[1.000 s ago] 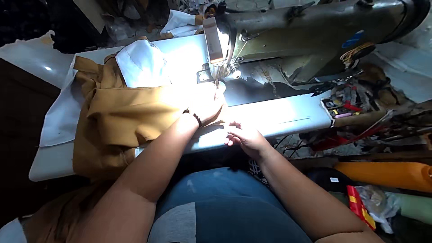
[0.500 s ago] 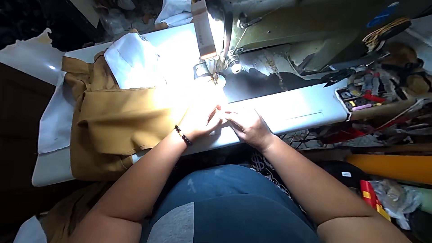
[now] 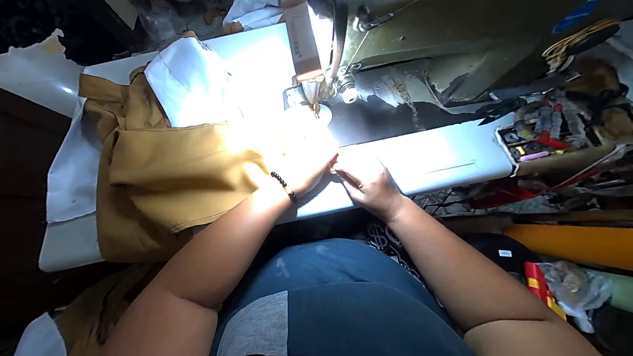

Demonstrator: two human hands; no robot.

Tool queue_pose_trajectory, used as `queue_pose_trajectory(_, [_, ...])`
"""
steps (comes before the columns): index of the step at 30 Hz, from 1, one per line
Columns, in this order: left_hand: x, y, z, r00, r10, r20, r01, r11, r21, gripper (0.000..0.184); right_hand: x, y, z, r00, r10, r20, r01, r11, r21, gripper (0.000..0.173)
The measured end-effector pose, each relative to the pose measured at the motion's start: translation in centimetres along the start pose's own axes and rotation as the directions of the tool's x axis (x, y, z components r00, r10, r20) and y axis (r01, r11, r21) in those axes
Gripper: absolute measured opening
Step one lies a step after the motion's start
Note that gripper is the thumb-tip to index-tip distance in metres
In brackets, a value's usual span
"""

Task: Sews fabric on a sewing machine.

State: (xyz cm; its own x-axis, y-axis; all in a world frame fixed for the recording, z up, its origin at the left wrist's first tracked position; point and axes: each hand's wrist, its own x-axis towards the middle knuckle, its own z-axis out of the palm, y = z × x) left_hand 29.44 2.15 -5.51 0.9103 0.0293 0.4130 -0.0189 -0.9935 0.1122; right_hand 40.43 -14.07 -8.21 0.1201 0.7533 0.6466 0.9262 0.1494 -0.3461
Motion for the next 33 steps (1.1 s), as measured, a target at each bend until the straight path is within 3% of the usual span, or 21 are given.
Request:
queue_pose_trajectory(3, [-2.7,0.9,-0.5,0.993,-0.088,0.078,0.094,0.993,-0.074,0.023,0.1,-0.3,-0.4,0.984,0.078,0.157,-0.077,0.997,-0.016,0.020])
queue_pose_trajectory(5, [-3.8,0.9,-1.3,0.974,-0.116,0.194,0.150,0.974,-0.168,0.041,0.7,-0.1,-0.5,0.974,0.098,0.204,-0.100,0.995,0.000,0.021])
queue_pose_trajectory(7, [-4.0,-0.1,-1.2,0.970,-0.106,0.217,0.154,0.963,-0.221,0.047,1.6,0.3,-0.5,0.965,0.107,0.239,-0.113,0.993,0.014,0.022])
queue_pose_trajectory(10, [-2.7,-2.6,-0.6,0.986,-0.067,0.151,0.101,0.967,-0.233,0.042,3.7,1.4,0.0,0.953,0.139,0.267,-0.142,0.990,-0.009,0.022])
queue_pose_trajectory(13, [-1.2,-4.6,-0.3,0.981,-0.078,0.180,0.111,0.977,-0.179,0.043,5.8,2.4,0.4,0.935,0.170,0.312,-0.172,0.985,-0.019,0.029])
queue_pose_trajectory(18, [0.3,-5.5,-0.8,0.977,-0.118,0.178,0.145,0.978,-0.151,0.039,6.6,2.9,1.2,0.953,0.181,0.245,-0.188,0.982,0.003,0.023])
queue_pose_trajectory(22, [0.0,-4.8,-0.8,0.964,-0.216,0.154,0.240,0.957,-0.164,0.037,6.5,2.8,0.3,0.906,0.333,0.261,-0.365,0.927,0.085,0.027])
queue_pose_trajectory(24, [-0.2,-4.8,-0.5,0.966,-0.248,0.072,0.257,0.949,-0.182,0.036,7.0,2.7,0.1,0.832,0.492,0.256,-0.541,0.821,0.181,0.027])
queue_pose_trajectory(27, [0.2,-4.5,-0.7,0.964,-0.263,-0.033,0.251,0.946,-0.204,0.032,8.9,2.0,0.2,0.670,0.654,0.352,-0.735,0.520,0.435,0.029])
queue_pose_trajectory(29, [0.1,-4.6,-0.6,0.973,-0.222,-0.058,0.205,0.955,-0.216,0.031,9.4,1.2,0.4,0.597,0.664,0.451,-0.728,0.210,0.653,0.032])
queue_pose_trajectory(31, [-0.3,-4.8,-0.8,0.983,-0.185,-0.023,0.175,0.959,-0.225,0.036,8.7,0.2,0.6,0.572,0.609,0.549,-0.618,-0.121,0.777,0.032])
queue_pose_trajectory(32, [-0.5,-4.9,-0.7,0.987,-0.159,-0.018,0.151,0.964,-0.219,0.037,8.1,-0.7,0.6,0.544,0.596,0.590,-0.582,-0.238,0.778,0.027])
queue_pose_trajectory(33, [-0.6,-5.0,-0.6,0.993,-0.121,-0.009,0.116,0.972,-0.204,0.037,7.3,-1.7,0.5,0.537,0.566,0.625,-0.585,-0.284,0.760,0.023])
